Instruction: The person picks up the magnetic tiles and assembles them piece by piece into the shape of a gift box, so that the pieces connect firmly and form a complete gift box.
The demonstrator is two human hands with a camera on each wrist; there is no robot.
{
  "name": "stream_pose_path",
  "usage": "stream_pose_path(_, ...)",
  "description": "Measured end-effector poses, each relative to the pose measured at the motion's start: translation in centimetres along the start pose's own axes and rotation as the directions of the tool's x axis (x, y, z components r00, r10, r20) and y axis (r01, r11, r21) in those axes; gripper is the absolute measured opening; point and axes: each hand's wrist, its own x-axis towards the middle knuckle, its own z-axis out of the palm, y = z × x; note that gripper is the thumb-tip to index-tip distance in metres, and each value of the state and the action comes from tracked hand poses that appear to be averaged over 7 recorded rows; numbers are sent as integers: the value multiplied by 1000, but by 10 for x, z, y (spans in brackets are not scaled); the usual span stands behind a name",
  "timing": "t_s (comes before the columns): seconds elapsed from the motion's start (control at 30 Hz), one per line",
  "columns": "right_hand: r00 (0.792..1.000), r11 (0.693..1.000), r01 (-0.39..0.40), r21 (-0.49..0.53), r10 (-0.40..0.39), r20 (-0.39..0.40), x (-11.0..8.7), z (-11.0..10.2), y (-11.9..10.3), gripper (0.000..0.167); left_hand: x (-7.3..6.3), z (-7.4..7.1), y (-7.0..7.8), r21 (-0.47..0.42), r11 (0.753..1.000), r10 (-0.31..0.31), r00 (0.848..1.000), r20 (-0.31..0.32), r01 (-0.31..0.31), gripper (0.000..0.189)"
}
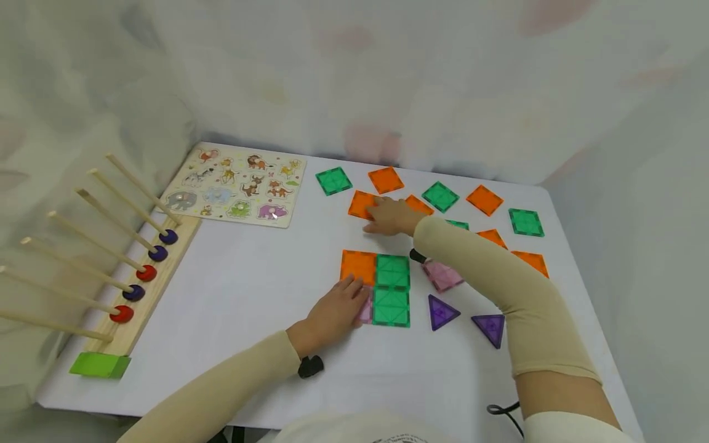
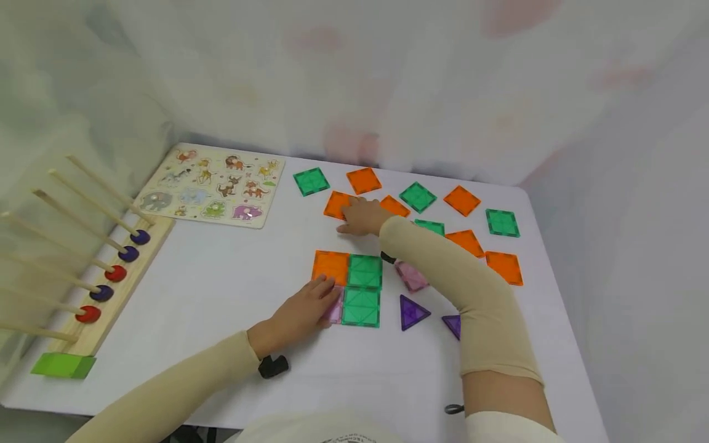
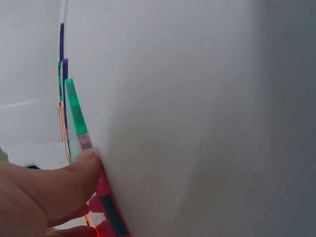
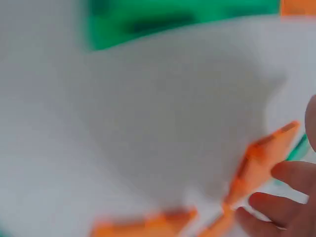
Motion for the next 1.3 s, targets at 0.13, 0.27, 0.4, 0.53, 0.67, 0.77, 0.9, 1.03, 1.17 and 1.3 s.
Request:
stream_pose_path(0.13,997,997,-8,74,2,77,12,13,-9,85,0,5,3,-2,999,32,999,3,-32,61)
stream_pose_path(0.27,992,994,111,9,-112,65,-4,18,-45,84,1,7,3,51,998,42,999,-34,-40,61)
stream_pose_path(0.4,973,974,223,-45,-219,75,-27,17,-79,79,1,9,2,159,987,49,995,-84,-35,57)
stream_pose_path(0.53,961,961,268,-66,-262,86,-40,19,-95,72,-1,10,5,256,966,74,988,-136,-37,45)
stream_pose_path(0.67,949,948,311,-71,-305,77,-39,17,-101,69,-4,9,7,282,959,76,983,-169,-25,39)
stream_pose_path(0.77,936,932,348,-101,-341,84,-36,13,-100,66,-4,7,7,257,966,84,981,-175,-37,40)
stream_pose_path(0.9,920,909,389,-148,-374,117,-34,11,-89,64,-3,8,7,266,963,97,984,-152,-53,42)
stream_pose_path(1.03,874,854,485,-186,-467,133,-31,9,-74,56,-4,9,6,275,961,65,989,-133,-26,39)
stream_pose_path(1.17,817,810,576,-109,-567,103,-26,4,-56,45,-5,5,8,267,964,14,992,-129,21,36)
stream_pose_path(1.3,832,831,554,-46,-555,-5,-21,-1,-28,39,-6,1,10,255,965,-42,996,-81,61,43)
